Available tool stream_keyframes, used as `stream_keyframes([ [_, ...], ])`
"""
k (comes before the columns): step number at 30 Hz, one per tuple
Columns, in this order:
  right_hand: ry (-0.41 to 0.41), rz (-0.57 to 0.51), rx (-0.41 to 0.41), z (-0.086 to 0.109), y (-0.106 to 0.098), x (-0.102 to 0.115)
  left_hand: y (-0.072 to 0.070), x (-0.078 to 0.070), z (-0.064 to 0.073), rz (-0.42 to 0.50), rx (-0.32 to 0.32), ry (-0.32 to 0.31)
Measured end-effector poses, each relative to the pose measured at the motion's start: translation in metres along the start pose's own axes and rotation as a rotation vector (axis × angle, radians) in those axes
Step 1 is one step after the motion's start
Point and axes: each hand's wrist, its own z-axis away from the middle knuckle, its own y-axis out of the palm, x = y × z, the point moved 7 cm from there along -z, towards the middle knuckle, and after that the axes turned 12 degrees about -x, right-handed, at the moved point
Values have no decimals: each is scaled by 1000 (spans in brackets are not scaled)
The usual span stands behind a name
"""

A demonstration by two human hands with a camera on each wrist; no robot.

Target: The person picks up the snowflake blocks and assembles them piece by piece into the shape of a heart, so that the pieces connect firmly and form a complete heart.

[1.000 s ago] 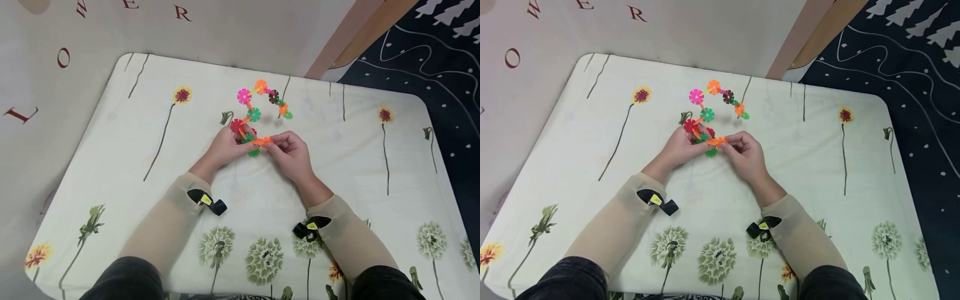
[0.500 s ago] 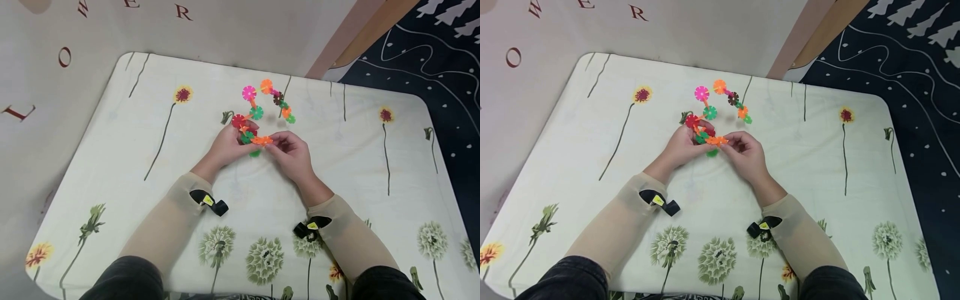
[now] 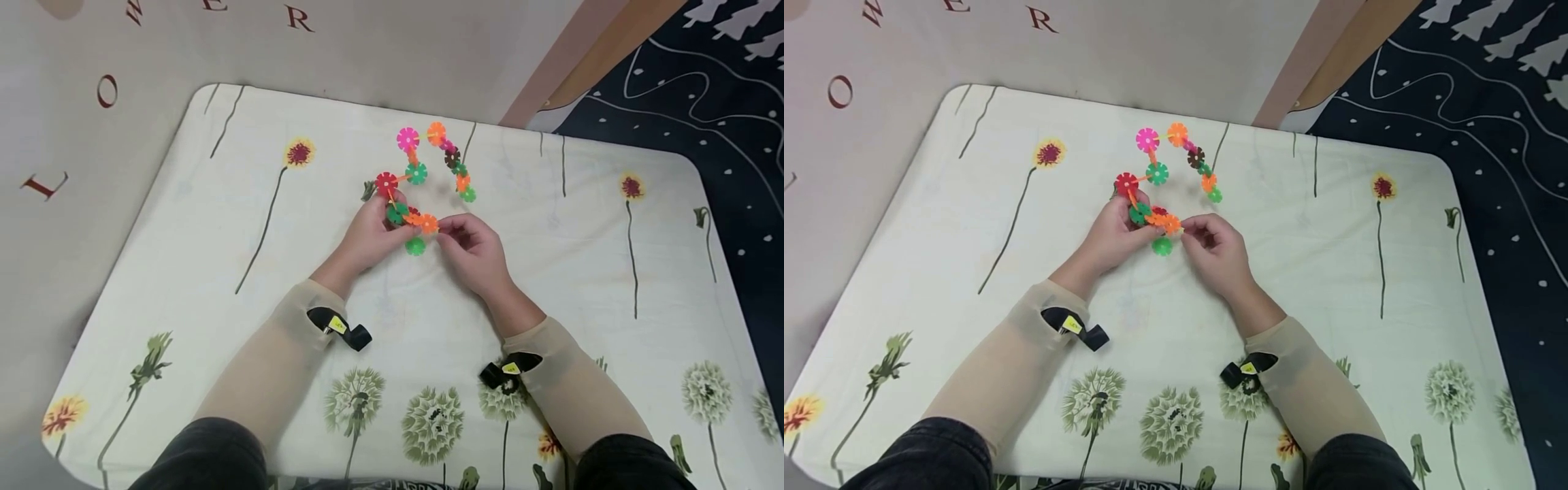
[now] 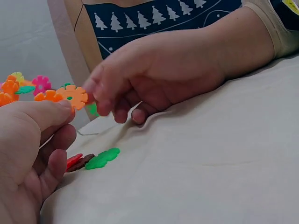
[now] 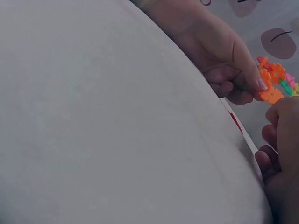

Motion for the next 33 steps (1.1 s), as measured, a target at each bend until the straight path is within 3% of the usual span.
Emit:
stream_keyframes([
  [8,-122,390,280,6,18,0,-3,2,-2,126,-50,-39],
  [12,-142,476,325,8,24,2,-2,1,-2,135,-44,-36],
  [26,-139,482,294,8,26,2,-2,4,0,62,-29,-60],
  [33,-140,370,222,6,20,2,-1,2,1,61,-32,-59],
])
